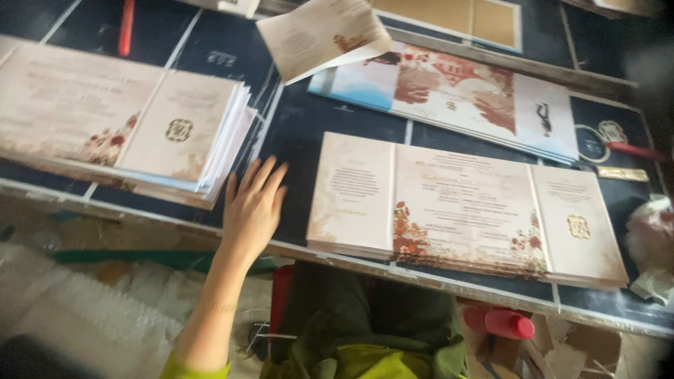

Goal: Assembling wedding invitations by applying adhesive to cardstock bases and precisely aligning printed sheets.

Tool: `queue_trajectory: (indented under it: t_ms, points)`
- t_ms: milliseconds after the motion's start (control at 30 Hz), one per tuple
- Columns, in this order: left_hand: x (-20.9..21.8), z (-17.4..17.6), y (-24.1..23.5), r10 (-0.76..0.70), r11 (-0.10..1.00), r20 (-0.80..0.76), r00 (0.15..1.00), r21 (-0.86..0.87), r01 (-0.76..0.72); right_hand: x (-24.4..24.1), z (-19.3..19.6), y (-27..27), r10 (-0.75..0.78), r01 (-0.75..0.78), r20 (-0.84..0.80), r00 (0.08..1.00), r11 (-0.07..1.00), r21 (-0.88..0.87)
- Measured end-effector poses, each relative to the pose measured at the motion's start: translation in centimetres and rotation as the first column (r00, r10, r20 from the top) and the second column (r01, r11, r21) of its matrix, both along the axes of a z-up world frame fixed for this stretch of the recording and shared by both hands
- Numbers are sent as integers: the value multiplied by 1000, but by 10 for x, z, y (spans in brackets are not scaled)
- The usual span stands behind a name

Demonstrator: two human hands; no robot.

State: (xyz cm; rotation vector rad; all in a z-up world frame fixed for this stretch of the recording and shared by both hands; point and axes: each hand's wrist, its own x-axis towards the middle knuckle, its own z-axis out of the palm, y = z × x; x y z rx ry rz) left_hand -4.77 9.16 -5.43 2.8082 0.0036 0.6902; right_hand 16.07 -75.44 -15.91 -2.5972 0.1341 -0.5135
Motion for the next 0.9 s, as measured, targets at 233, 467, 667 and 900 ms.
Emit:
queue_trajectory:
  t_ms: [233, 467, 667, 900]
  points:
    - [-1, 11, -16, -61, 856, 180, 982, -497, 145, -15, 59, 75, 71, -57, 159, 985, 994, -90]
    - [47, -6, -59, -199, 787, -9, 980, -598, 154, -1, 108, 323, -250, 33, -254, 934, 769, -638]
    - [40, 5, -57, -205, 750, 18, 979, -640, 169, -14, 60, 597, 211, 51, 259, 943, 675, -736]
    - [36, 5, -54, -222, 779, 27, 975, -596, 194, -47, 121, 599, 406, -90, 407, 818, 790, -606]
